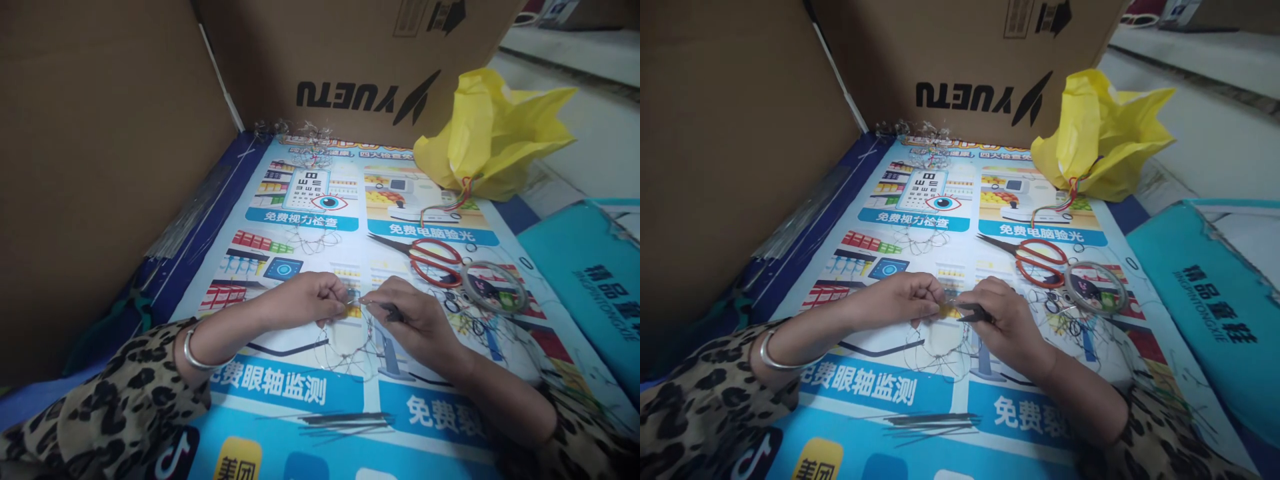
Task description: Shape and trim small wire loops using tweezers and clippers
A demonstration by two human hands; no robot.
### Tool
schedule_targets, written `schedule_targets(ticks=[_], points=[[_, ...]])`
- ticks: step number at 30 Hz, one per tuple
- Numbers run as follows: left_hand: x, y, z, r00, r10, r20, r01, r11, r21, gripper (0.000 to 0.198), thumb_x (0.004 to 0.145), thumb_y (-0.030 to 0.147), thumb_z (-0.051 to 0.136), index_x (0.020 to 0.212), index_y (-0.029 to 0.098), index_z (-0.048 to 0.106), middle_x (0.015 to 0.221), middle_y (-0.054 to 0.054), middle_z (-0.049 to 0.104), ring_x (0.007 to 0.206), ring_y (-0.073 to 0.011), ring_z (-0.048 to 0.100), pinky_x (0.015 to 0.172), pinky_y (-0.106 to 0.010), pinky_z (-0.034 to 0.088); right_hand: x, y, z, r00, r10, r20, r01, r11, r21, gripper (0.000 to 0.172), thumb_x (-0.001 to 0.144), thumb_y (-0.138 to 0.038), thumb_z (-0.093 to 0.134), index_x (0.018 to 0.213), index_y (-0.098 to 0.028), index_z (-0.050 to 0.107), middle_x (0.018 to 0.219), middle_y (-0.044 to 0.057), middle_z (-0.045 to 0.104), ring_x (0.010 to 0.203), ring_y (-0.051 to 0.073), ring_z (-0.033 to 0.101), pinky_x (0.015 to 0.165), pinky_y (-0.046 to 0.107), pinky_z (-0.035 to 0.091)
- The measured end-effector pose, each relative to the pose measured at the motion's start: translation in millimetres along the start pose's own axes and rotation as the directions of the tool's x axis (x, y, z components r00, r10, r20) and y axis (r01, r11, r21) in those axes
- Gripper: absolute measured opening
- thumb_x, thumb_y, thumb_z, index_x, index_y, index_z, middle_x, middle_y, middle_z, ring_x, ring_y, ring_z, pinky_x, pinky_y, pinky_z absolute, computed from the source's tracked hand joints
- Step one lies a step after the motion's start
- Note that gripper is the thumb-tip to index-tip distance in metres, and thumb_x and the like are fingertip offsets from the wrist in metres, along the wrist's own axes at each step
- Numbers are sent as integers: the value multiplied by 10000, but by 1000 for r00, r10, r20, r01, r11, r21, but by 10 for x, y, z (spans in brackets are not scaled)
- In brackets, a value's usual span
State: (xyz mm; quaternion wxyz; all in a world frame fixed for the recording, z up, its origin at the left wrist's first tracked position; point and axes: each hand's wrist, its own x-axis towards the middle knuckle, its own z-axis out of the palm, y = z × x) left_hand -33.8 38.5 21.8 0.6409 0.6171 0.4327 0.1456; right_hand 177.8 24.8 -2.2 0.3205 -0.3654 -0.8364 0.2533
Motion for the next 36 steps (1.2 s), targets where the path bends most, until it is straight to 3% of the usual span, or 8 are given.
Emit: schedule_targets(ticks=[9, 15, 23, 27, 31, 36], points=[[-2, -10, -14, 998, 61, 2, -60, 973, 223, 198, 791, 255, 461, 739, 145, 617, 588, 35, 479, 558, -71, 403, 539, -206, 317, 16, -6, 16, 1000, -1, -3, 1, 997, 75, 162, 810, -168, 512, 910, -205, 634, 737, 26, 582, 726, 130, 544, 654, 267, 444], [7, -47, 9, 998, 46, -49, -36, 980, 196, 230, 794, 293, 472, 835, 142, 640, 593, 32, 486, 542, -69, 394, 527, -206, 305, 20, 5, 21, 1000, 24, 14, -26, 993, 114, 168, 794, -150, 524, 909, -206, 633, 733, 18, 583, 723, 126, 542, 657, 266, 439], [-7, -43, 9, 994, 22, -109, -7, 990, 141, 203, 782, 288, 481, 697, 138, 588, 516, 56, 410, 472, -51, 333, 469, -195, 261, 10, 9, 28, 999, 45, 13, -46, 992, 116, 180, 776, -152, 539, 917, -203, 638, 779, 29, 603, 761, 130, 564, 684, 264, 461], [-7, -52, 5, 989, -1, -150, 20, 992, 122, 185, 769, 285, 499, 682, 146, 583, 498, 58, 421, 438, -45, 341, 453, -194, 267, 44, -50, -35, 988, 157, -4, -155, 979, 129, 158, 804, -247, 540, 911, -206, 649, 829, 34, 639, 770, 134, 591, 688, 261, 478], [-10, -61, -2, 987, -44, -155, 53, 997, 55, 159, 749, 258, 513, 641, 150, 556, 486, 53, 451, 416, -47, 369, 447, -195, 298, 81, -63, -174, 934, 337, -115, -309, 928, 208, 203, 837, -348, 501, 910, -231, 649, 895, 31, 673, 834, 161, 616, 736, 295, 500], [-16, -65, -22, 987, -83, -134, 84, 996, -4, 151, 740, 290, 540, 706, 152, 591, 483, 56, 471, 405, -55, 378, 431, -201, 302, 95, 80, -250, 930, 356, -91, -344, 931, 121, 253, 843, -387, 483, 903, -224, 667, 946, 40, 684, 862, 193, 628, 734, 324, 514]])
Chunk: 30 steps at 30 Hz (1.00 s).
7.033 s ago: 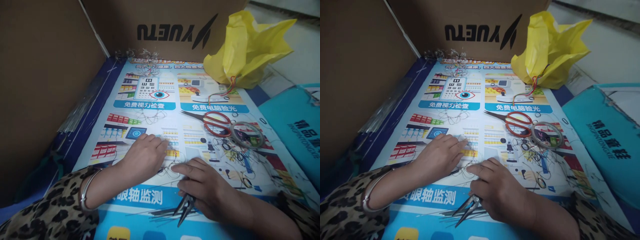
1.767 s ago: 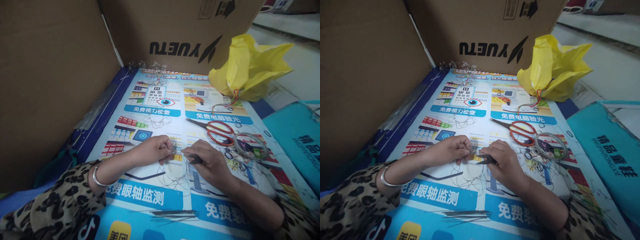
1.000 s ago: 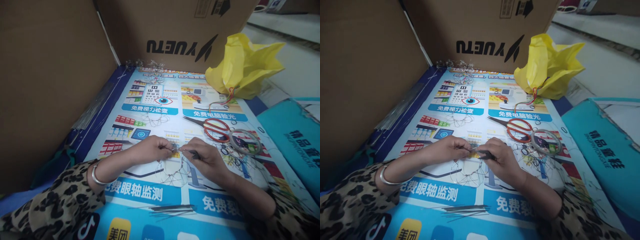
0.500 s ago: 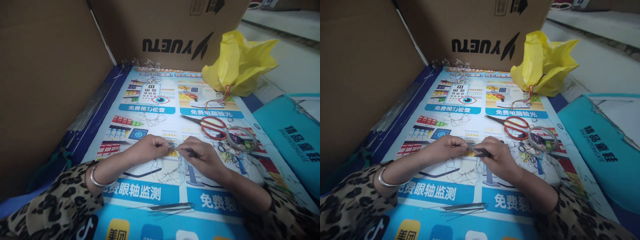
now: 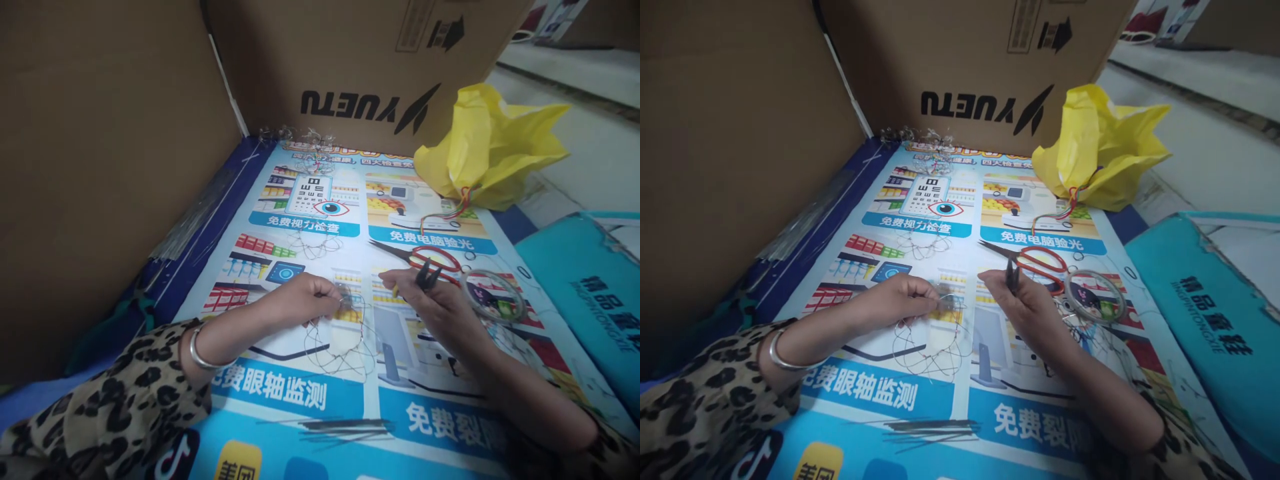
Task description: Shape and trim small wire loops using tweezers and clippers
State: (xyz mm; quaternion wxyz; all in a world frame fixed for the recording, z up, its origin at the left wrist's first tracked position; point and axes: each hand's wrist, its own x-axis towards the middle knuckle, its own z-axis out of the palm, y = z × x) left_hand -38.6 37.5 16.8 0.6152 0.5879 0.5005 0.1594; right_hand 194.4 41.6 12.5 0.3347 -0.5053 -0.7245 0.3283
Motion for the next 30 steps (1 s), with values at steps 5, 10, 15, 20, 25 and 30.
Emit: schedule_targets(ticks=[5, 10, 15, 20, 25, 30], points=[[-13, 6, -13, 1000, 1, 11, -1, 999, -32, 166, 745, 305, 547, 723, 148, 595, 497, 54, 477, 414, -52, 390, 423, -195, 293, -25, 108, 90, 996, -67, -51, 61, 993, -105, 296, 823, -438, 495, 900, -192, 641, 948, 71, 677, 850, 196, 628, 703, 308, 509], [-32, 5, -11, 999, 31, 16, -30, 996, -81, 180, 762, 320, 538, 704, 151, 559, 486, 61, 457, 400, -43, 366, 417, -190, 280, -60, 139, 139, 916, -398, 53, 399, 888, -229, 343, 796, -472, 532, 991, -202, 614, 911, 82, 661, 861, 194, 615, 733, 314, 499], [-26, -33, -8, 999, 52, 10, -51, 993, -103, 218, 771, 364, 547, 720, 152, 546, 507, 55, 459, 407, -41, 371, 417, -189, 283, -42, 130, 123, 921, -387, 49, 381, 865, -328, 285, 789, -390, 573, 995, -197, 611, 826, 70, 647, 744, 170, 603, 656, 299, 494], [-22, -23, -16, 997, 61, 48, -56, 993, -100, 170, 789, 305, 530, 748, 145, 572, 509, 60, 461, 407, -36, 372, 420, -180, 303, -78, 27, 200, 938, -305, 164, 337, 911, -236, 190, 760, -254, 595, 940, -204, 634, 806, 49, 643, 744, 157, 592, 657, 283, 478], [-19, -28, -16, 994, 73, 79, -62, 989, -131, 155, 807, 269, 509, 746, 139, 568, 529, 55, 486, 416, -34, 389, 427, -183, 309, -80, -59, 228, 933, -306, 190, 340, 923, -182, 90, 765, -182, 535, 752, -204, 621, 726, 35, 618, 717, 156, 570, 649, 285, 450], [-7, -38, -10, 995, 39, 93, -17, 974, -227, 206, 829, 304, 480, 734, 136, 552, 605, 20, 550, 425, -39, 423, 442, -204, 339, -82, -108, 190, 929, -333, 161, 359, 916, -178, 79, 752, -155, 517, 713, -206, 563, 687, 24, 589, 680, 152, 544, 630, 289, 429]])
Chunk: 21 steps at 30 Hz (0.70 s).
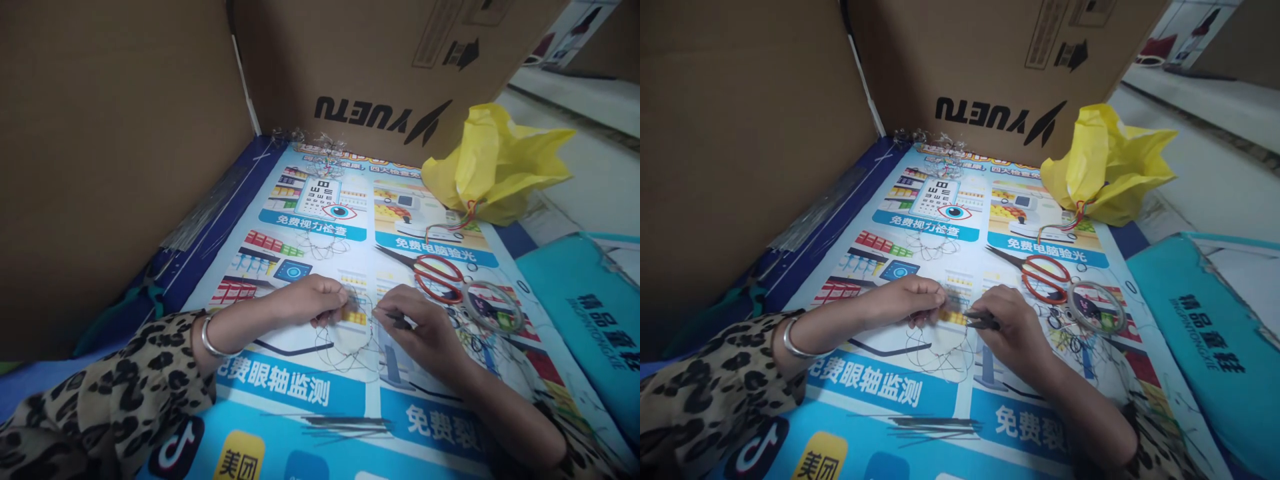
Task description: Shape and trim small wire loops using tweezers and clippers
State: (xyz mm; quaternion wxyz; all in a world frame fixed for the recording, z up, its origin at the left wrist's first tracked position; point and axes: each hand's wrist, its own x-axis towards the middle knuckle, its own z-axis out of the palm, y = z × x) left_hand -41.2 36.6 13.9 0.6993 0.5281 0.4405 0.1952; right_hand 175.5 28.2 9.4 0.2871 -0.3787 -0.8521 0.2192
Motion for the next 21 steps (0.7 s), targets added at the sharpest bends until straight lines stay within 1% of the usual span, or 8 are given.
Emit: schedule_targets(ticks=[5, 8, 11, 15, 19, 21], points=[[-4, 14, -8, 1000, -22, 6, 22, 1000, 16, 268, 851, 330, 452, 714, 126, 558, 576, 17, 534, 427, -44, 443, 452, -203, 366, 0, -34, -21, 999, -36, -36, 35, 999, -11, 72, 758, -152, 520, 745, -211, 558, 723, 27, 604, 710, 159, 551, 668, 311, 425], [-4, -1, -18, 1000, 14, 27, -15, 999, 29, 293, 851, 368, 453, 706, 130, 546, 580, 19, 536, 431, -42, 446, 447, -195, 362, 12, -64, -36, 998, -44, -51, 44, 999, -6, 61, 775, -183, 520, 753, -213, 567, 713, 24, 606, 690, 154, 546, 655, 309, 421], [-6, -6, -22, 998, 39, 43, -41, 998, 50, 302, 845, 378, 466, 683, 132, 533, 572, 20, 534, 435, -41, 444, 448, -192, 361, 38, -111, -45, 997, -61, -40, 61, 998, -15, 79, 786, -201, 514, 742, -212, 579, 704, 25, 608, 675, 150, 545, 648, 310, 418], [-22, 26, -13, 998, 39, 45, -42, 997, 59, 285, 848, 339, 463, 664, 128, 518, 566, 16, 532, 431, -42, 439, 458, -199, 372, 67, -165, -25, 997, -75, -25, 74, 997, -17, 93, 792, -204, 515, 756, -214, 600, 705, 27, 609, 685, 151, 551, 667, 317, 424], [-31, 35, -23, 995, 68, 68, -68, 998, -1, 182, 848, 286, 458, 747, 139, 496, 610, 7, 567, 467, -57, 485, 465, -202, 376, 53, -151, 21, 998, -54, -36, 54, 999, -10, 81, 785, -175, 529, 757, -214, 596, 712, 25, 594, 708, 153, 549, 678, 321, 431], [-29, 19, -42, 991, 103, 82, -101, 995, -28, 163, 841, 285, 471, 768, 140, 488, 635, -4, 584, 483, -61, 498, 456, -198, 360, 33, -122, 47, 998, -36, -61, 36, 999, 6, 70, 782, -175, 542, 781, -215, 599, 771, 36, 599, 763, 162, 558, 695, 323, 442]])
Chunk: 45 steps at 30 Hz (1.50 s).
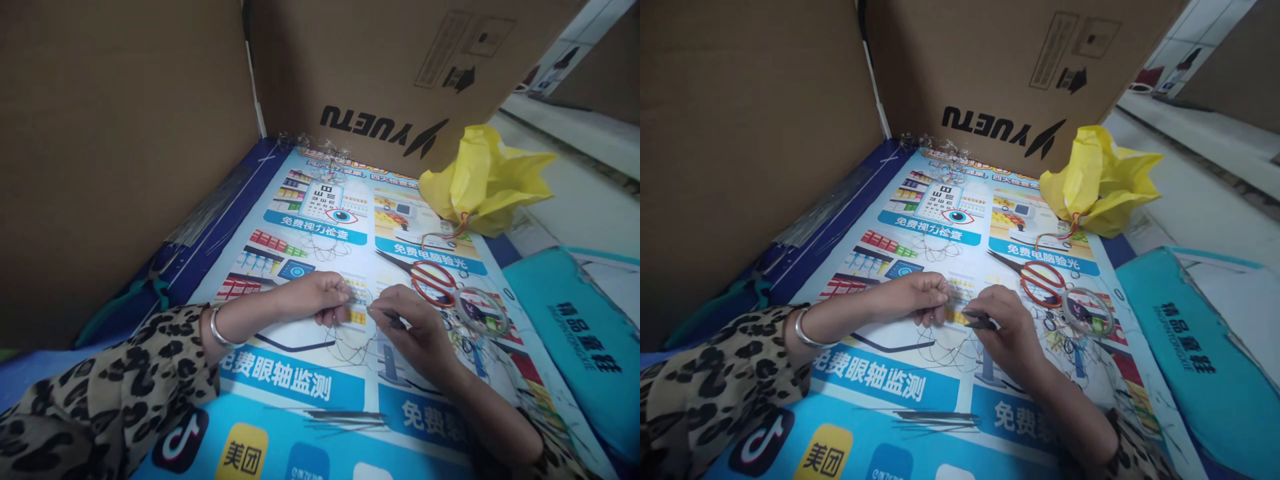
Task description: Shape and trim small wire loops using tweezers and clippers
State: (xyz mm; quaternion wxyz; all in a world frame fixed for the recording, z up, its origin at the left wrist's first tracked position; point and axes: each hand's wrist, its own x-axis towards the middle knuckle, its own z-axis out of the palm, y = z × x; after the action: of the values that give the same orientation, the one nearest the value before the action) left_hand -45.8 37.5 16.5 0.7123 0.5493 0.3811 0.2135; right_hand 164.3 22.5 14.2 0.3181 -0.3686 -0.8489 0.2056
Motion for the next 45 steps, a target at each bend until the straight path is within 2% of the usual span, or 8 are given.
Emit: schedule_targets(ticks=[6, 13, 21, 33, 36, 39, 42, 45], points=[[19, -58, -54, 998, 27, 54, -26, 999, -22, 101, 786, 220, 547, 825, 128, 530, 681, 3, 579, 563, -64, 536, 520, -202, 399, -71, 68, 36, 998, 43, -36, -40, 997, 63, 116, 779, -164, 560, 857, -238, 603, 977, 58, 595, 938, 192, 552, 792, 350, 459], [39, -110, -14, 1000, 12, -23, -11, 999, 43, 80, 759, 199, 554, 791, 126, 552, 636, 15, 570, 521, -59, 514, 519, -209, 408, -100, 78, 19, 991, -19, -133, 22, 1000, 17, 212, 769, -113, 550, 921, -246, 614, 802, 29, 549, 765, 151, 538, 635, 290, 455], [26, -85, 16, 999, -7, -50, 10, 999, 45, 146, 778, 280, 542, 766, 136, 523, 624, 7, 571, 501, -61, 500, 490, -201, 396, -99, 98, 21, 981, -131, -145, 110, 984, -143, 163, 732, -116, 599, 850, -222, 637, 728, 25, 555, 701, 151, 515, 633, 317, 425], [23, -47, 23, 997, -48, -63, 55, 992, 113, 151, 789, 292, 513, 740, 152, 482, 590, 13, 556, 494, -75, 503, 457, -195, 385, -75, 84, -54, 985, 87, -150, -52, 973, 224, 116, 765, -132, 578, 811, -222, 634, 746, 20, 575, 730, 146, 540, 646, 304, 444], [26, -47, 23, 999, -22, -38, 28, 990, 138, 161, 801, 299, 499, 731, 154, 482, 562, 25, 533, 481, -70, 482, 458, -194, 379, -75, 83, -44, 977, 180, -117, -130, 931, 340, 84, 777, -167, 580, 792, -231, 633, 829, 24, 607, 817, 157, 566, 730, 316, 450], [31, -50, 24, 1000, 0, -14, 2, 984, 179, 174, 809, 297, 492, 710, 154, 484, 541, 37, 511, 465, -62, 455, 462, -192, 373, -50, 66, -29, 957, 289, -9, -259, 870, 419, 50, 777, -219, 594, 777, -226, 643, 927, 36, 626, 887, 170, 574, 779, 320, 446], [32, -50, 29, 1000, 5, -4, -5, 980, 199, 176, 815, 292, 487, 708, 153, 490, 542, 40, 500, 471, -60, 450, 466, -190, 369, -16, 50, -25, 941, 320, 114, -334, 812, 479, 80, 777, -263, 594, 757, -211, 651, 884, 42, 634, 844, 170, 579, 771, 325, 446], [30, -46, 35, 1000, 7, -6, -6, 978, 207, 178, 822, 294, 480, 715, 153, 491, 547, 40, 498, 475, -60, 446, 466, -189, 364, -1, 67, -33, 923, 343, 171, -381, 767, 516, 100, 768, -292, 605, 745, -204, 646, 824, 31, 625, 796, 160, 566, 745, 319, 437]])
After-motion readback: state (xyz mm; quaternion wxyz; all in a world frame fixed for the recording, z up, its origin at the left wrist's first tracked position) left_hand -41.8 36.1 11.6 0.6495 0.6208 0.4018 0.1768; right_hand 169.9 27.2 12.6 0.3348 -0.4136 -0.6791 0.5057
